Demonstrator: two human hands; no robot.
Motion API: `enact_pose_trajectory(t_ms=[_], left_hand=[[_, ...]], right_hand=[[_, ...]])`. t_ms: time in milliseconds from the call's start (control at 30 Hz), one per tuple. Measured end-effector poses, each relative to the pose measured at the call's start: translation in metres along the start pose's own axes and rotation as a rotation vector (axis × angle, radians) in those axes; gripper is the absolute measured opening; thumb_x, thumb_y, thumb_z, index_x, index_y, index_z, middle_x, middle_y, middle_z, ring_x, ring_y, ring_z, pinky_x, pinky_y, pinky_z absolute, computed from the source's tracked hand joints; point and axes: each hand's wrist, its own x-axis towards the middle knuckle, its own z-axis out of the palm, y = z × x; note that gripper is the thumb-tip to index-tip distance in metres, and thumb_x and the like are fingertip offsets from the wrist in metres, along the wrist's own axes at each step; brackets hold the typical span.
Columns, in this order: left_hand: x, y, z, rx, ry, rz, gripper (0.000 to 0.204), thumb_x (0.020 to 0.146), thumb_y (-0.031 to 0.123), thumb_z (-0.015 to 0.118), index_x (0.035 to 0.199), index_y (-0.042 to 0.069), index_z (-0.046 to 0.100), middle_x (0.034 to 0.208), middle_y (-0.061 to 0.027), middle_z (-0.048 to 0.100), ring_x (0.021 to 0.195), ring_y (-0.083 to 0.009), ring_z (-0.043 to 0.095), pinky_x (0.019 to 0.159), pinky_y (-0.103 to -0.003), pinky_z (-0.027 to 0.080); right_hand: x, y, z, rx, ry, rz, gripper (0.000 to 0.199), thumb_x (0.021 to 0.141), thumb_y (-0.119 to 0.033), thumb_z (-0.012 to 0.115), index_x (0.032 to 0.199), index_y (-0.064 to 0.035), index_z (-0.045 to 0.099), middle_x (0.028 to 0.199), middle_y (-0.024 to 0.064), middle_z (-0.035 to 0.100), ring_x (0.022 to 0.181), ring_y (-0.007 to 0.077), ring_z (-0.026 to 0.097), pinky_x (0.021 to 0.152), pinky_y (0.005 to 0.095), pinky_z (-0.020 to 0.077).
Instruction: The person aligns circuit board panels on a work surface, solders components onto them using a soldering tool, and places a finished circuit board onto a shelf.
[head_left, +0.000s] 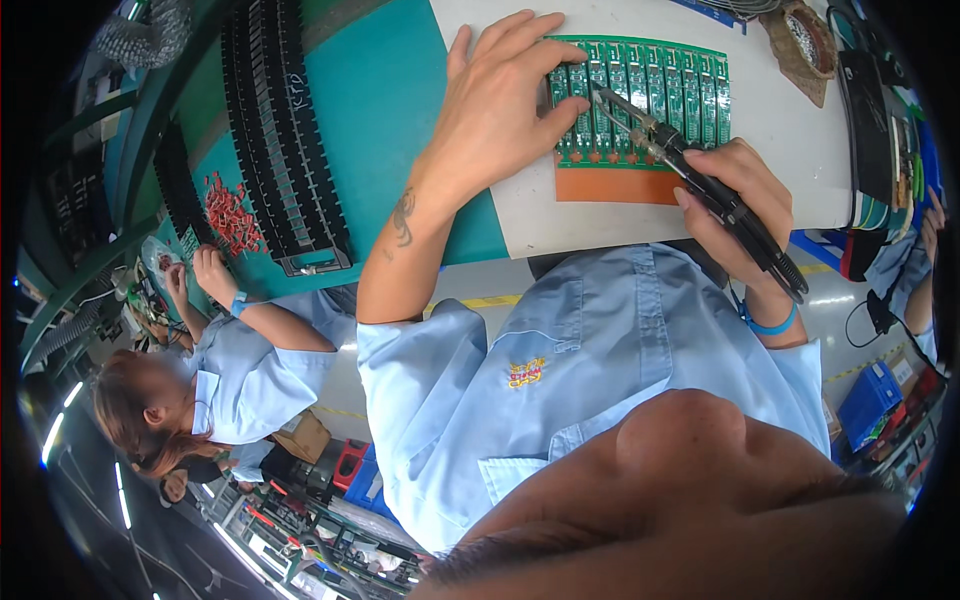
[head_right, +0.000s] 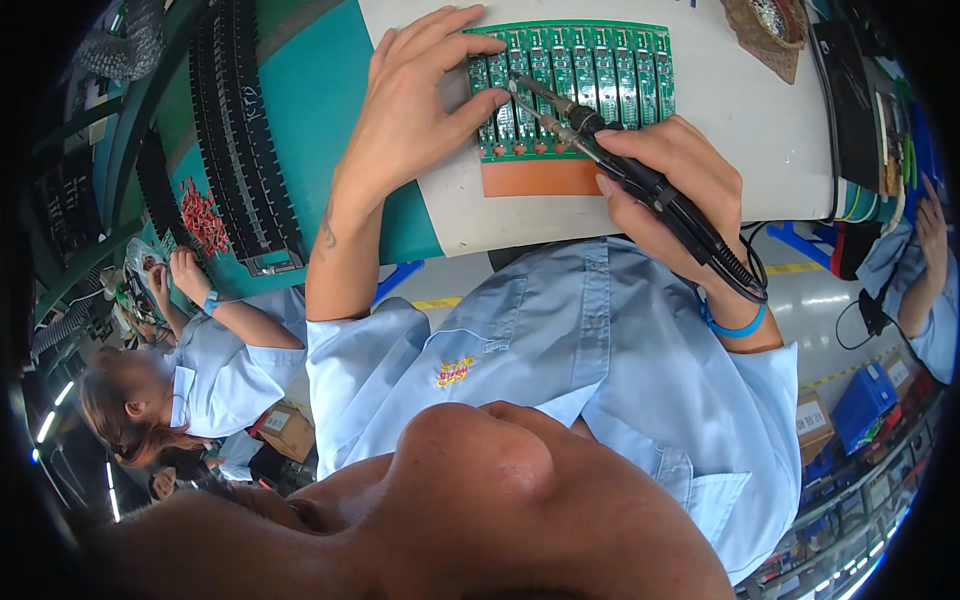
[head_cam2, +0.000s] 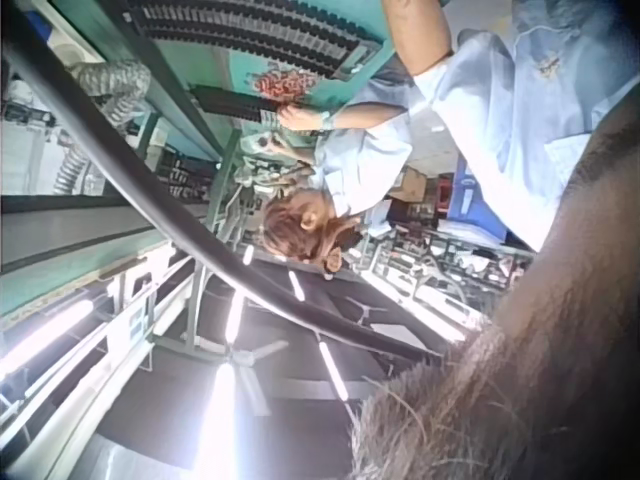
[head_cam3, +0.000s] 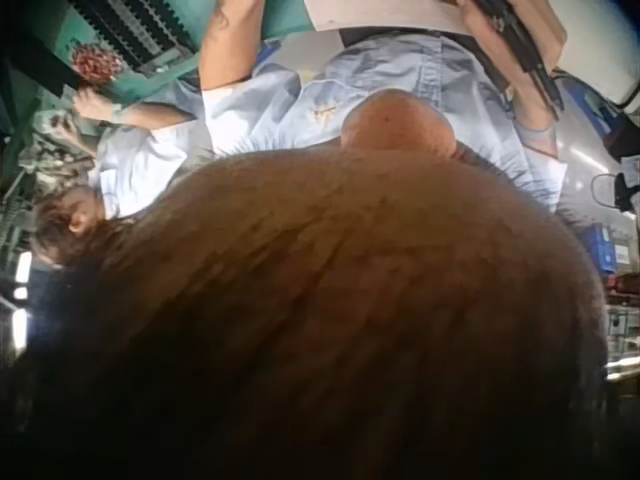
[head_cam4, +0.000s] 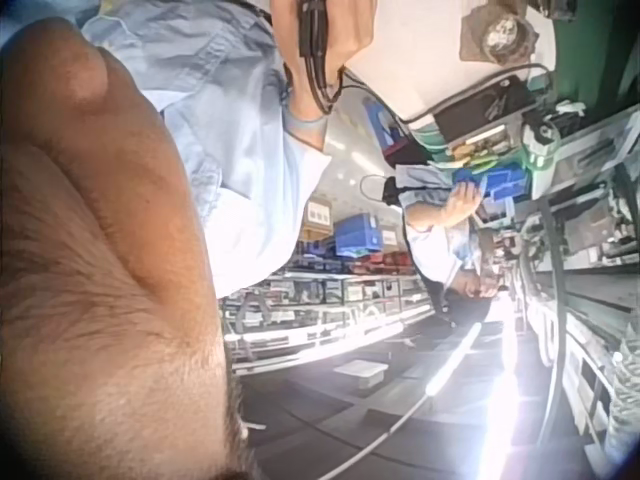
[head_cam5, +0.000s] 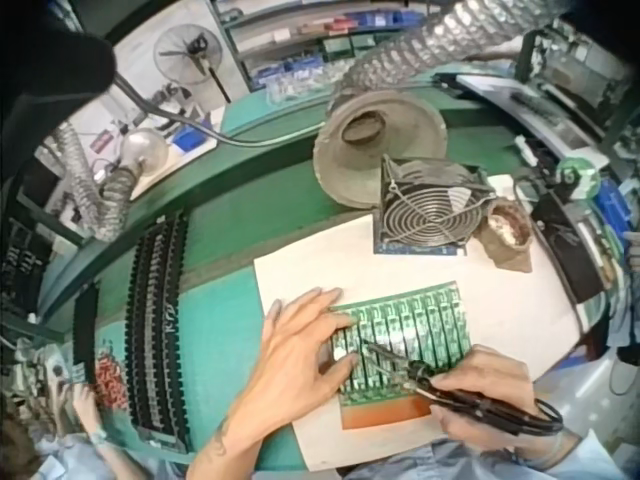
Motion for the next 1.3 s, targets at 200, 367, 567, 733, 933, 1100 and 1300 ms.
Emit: enact_pose_trajectory(t_ms=[200,367,567,733,933,1100,1300], left_hand=[[0.002,0.002,-0.004,-0.016,-0.045,-0.037,0.042,0.086,0.018,0.075,0.126,0.009,0.066,0.154,-0.0172,0.052,0.15,-0.0378,0.038,0.124,-0.063,0.021],[0.001,0.003,-0.005,-0.017,-0.055,-0.047,0.043,0.086,0.019,0.075,0.127,0.01,0.066,0.155,-0.0173,0.052,0.151,-0.0377,0.037,0.124,-0.063,0.021],[0.003,0.004,-0.006,-0.024,-0.074,-0.057,0.043,0.087,0.018,0.076,0.128,0.01,0.066,0.155,-0.0175,0.051,0.152,-0.0376,0.035,0.124,-0.065,0.019],[0.002,0.004,-0.006,-0.01,-0.065,-0.052,0.043,0.087,0.018,0.076,0.128,0.01,0.066,0.154,-0.0174,0.051,0.151,-0.0378,0.037,0.124,-0.063,0.021],[0.002,0.004,-0.006,0.011,-0.048,-0.044,0.044,0.086,0.017,0.076,0.129,0.009,0.066,0.153,-0.0173,0.052,0.148,-0.0381,0.04,0.123,-0.061,0.025],[0.001,0.002,-0.003,0.025,-0.039,-0.018,0.045,0.086,0.017,0.076,0.129,0.008,0.066,0.153,-0.0172,0.053,0.147,-0.0383,0.042,0.123,-0.059,0.027],[-0.003,-0.005,0.011,0.06,0.162,-0.003,0.037,0.079,0.018,0.085,0.114,0.013,0.077,0.142,-0.0011,0.064,0.129,-0.0239,0.058,0.112,-0.044,0.037]], right_hand=[[0.004,0.006,0.002,-0.004,-0.022,-0.007,0.042,0.07,0.009,0.075,0.112,0.0024,0.074,0.091,0.0114,0.072,0.076,0.0216,0.06,0.072,0.0303,0.0503],[0.005,0.007,0.002,-0.011,-0.035,-0.002,0.042,0.07,0.008,0.076,0.112,0.0022,0.074,0.092,0.0114,0.072,0.076,0.0216,0.06,0.072,0.0305,0.0504],[0.005,0.005,0.001,-0.014,-0.04,0.028,0.042,0.07,0.008,0.076,0.112,0.0021,0.074,0.093,0.0117,0.072,0.077,0.0218,0.06,0.072,0.0306,0.0505],[0.006,0.005,0.003,-0.003,-0.037,0.021,0.042,0.07,0.008,0.076,0.111,0.0021,0.074,0.093,0.0122,0.072,0.076,0.0221,0.06,0.072,0.031,0.0508],[0.002,0.002,-0.001,-0.014,-0.012,0.012,0.041,0.07,0.008,0.075,0.111,0.0021,0.074,0.093,0.0126,0.072,0.075,0.0219,0.059,0.071,0.031,0.0506],[-0.003,0.0,-0.007,-0.023,0.015,-0.028,0.042,0.07,0.008,0.075,0.111,0.0023,0.074,0.093,0.0129,0.072,0.074,0.0215,0.059,0.07,0.0305,0.0503],[-0.019,0.012,-0.037,-0.121,0.26,-0.08,0.043,0.072,0.006,0.078,0.115,0.0016,0.073,0.096,0.0124,0.073,0.078,0.0197,0.063,0.073,0.0296,0.0521]])
